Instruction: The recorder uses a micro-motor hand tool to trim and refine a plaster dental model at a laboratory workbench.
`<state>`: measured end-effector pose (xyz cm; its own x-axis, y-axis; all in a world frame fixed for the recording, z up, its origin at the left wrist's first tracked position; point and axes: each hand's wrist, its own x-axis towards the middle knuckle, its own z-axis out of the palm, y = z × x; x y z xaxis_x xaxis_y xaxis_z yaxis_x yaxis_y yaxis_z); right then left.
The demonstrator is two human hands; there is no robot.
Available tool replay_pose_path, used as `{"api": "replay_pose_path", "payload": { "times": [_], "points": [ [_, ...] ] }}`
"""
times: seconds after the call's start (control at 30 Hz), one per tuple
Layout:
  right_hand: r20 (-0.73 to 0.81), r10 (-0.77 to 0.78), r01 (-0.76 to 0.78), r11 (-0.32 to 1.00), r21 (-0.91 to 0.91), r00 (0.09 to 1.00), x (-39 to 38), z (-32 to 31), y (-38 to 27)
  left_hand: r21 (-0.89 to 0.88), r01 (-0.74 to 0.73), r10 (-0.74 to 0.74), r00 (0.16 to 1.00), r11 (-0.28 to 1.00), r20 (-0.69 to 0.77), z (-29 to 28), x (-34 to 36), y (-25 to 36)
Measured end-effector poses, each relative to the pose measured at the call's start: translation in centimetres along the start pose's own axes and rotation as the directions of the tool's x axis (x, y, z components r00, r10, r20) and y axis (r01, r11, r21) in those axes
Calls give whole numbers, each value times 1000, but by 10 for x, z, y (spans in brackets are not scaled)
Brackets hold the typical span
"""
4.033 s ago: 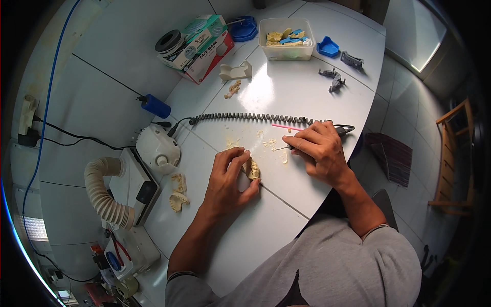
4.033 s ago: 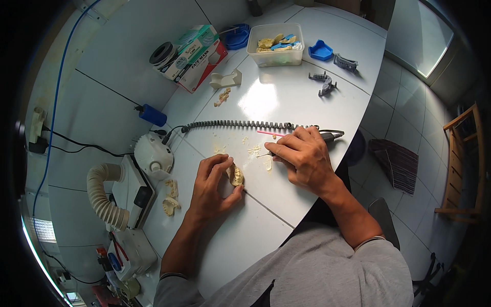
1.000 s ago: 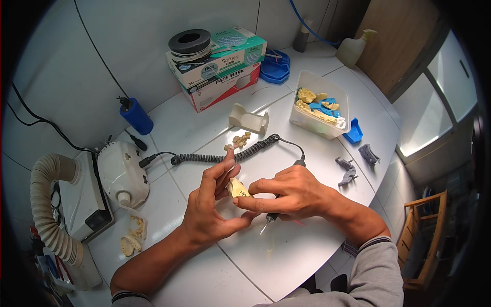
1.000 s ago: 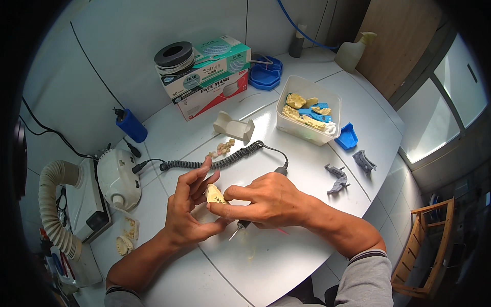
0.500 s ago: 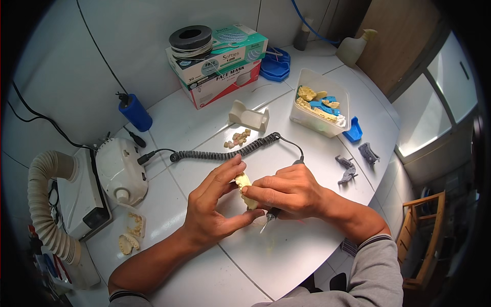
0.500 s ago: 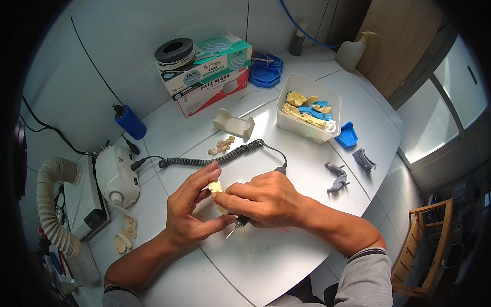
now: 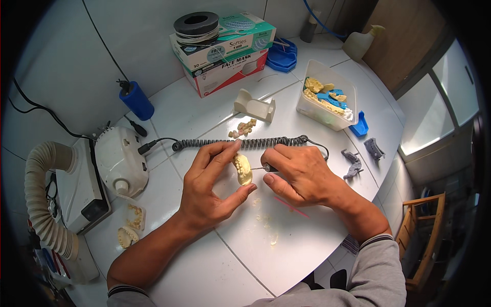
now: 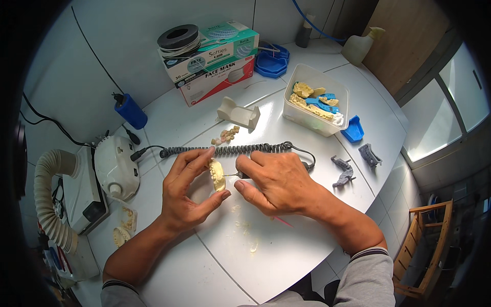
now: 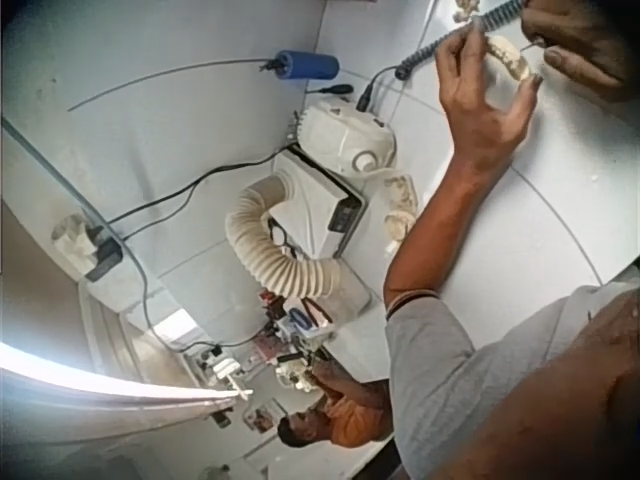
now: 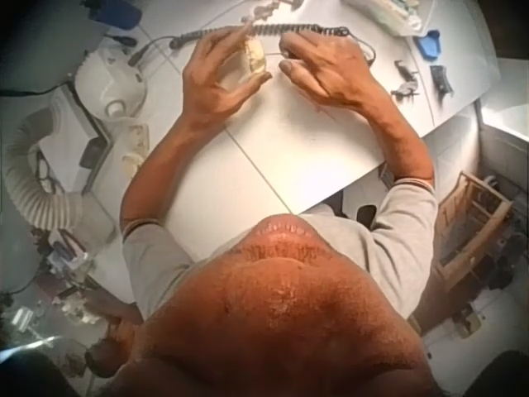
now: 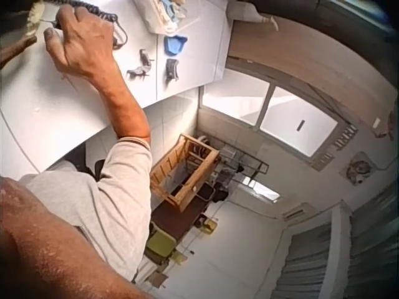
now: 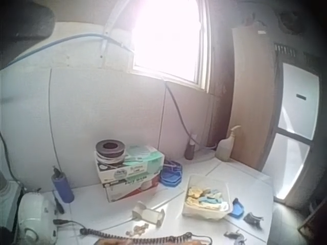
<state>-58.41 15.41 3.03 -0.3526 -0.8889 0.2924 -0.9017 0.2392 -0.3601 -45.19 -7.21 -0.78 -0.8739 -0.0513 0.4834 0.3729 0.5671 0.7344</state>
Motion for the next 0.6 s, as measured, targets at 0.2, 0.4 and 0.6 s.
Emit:
{"api": "replay_pose_path", "payload": {
  "times": [0.2, 0.4, 0.6],
  "points": [
    [27, 36, -36, 999, -24, 999, -1, 9, 4, 36, -8, 8, 1000, 999, 2, 0, 6, -2],
    [37, 46, -45, 998, -45, 998, 2, 7, 6, -4, 64, -64, 997, 998, 40, -2, 6, -5],
    [67, 77, -70, 993, -99, 995, 0, 9, 7, -83, 169, -162, 983, 982, 84, 1, 4, -8]
  ]
}}
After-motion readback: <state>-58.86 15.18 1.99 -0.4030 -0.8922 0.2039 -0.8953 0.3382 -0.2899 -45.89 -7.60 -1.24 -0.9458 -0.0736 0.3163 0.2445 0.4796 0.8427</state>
